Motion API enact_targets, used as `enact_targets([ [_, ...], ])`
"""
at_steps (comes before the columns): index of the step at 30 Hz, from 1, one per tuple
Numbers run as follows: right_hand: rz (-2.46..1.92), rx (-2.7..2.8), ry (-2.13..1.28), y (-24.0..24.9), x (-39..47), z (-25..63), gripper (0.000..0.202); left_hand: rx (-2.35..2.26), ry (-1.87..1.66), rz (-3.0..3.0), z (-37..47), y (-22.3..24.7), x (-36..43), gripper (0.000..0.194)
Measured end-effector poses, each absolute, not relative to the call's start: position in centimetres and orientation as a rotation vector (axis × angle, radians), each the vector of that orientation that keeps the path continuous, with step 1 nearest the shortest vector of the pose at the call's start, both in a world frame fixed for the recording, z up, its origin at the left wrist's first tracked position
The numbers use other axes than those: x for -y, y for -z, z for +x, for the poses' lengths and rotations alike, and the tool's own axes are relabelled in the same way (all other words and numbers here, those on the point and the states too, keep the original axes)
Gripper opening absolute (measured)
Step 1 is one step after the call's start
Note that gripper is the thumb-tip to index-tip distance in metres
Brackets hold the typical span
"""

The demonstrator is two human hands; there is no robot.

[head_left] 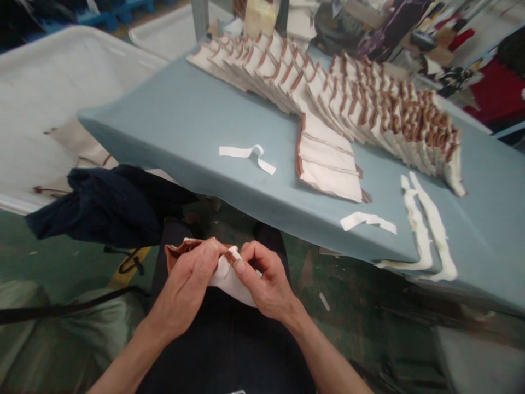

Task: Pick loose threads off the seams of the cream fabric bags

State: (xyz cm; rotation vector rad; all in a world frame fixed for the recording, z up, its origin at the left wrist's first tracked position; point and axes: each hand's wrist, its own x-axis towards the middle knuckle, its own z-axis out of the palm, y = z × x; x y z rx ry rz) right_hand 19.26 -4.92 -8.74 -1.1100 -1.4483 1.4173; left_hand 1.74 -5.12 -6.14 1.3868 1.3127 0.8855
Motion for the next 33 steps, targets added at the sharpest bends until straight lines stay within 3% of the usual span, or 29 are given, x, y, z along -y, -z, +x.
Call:
enact_targets([
  [7, -1.285, 1.778, -1.379, 7.2, 2.9, 20.3, 0.027, -1.431, -0.828, 1.542, 0.9, 7.1, 4.3, 0.038],
  [10, -1.453, 1.851, -1.064, 6.1, -0.2, 21.8, 0.018, -1.442, -0.808, 1.507, 0.7, 8.1, 4.4, 0.038],
  [13, -1.612, 1.776, -0.625, 5.6, -4.9, 22.9, 0.021, -1.524, -0.848, 1.487, 0.8, 8.8, 4.4, 0.039],
  [16, -1.751, 1.762, -0.474, 5.9, -10.0, 23.2, 0.024, -1.59, -0.909, 1.488, 1.1, 9.6, 4.2, 0.038],
  [23, -1.738, 1.851, -0.675, 7.0, -19.1, 23.1, 0.041, -1.648, -1.022, 1.475, 1.1, 10.9, 3.7, 0.035],
  [28, -1.602, 1.84, -1.099, 7.6, -22.0, 23.9, 0.029, -1.609, -1.051, 1.526, 1.0, 10.8, 2.7, 0.027],
  [33, -1.401, 1.59, -1.464, 7.7, -20.4, 22.8, 0.054, -1.628, -1.137, 1.415, 1.5, 11.3, 1.6, 0.025],
])
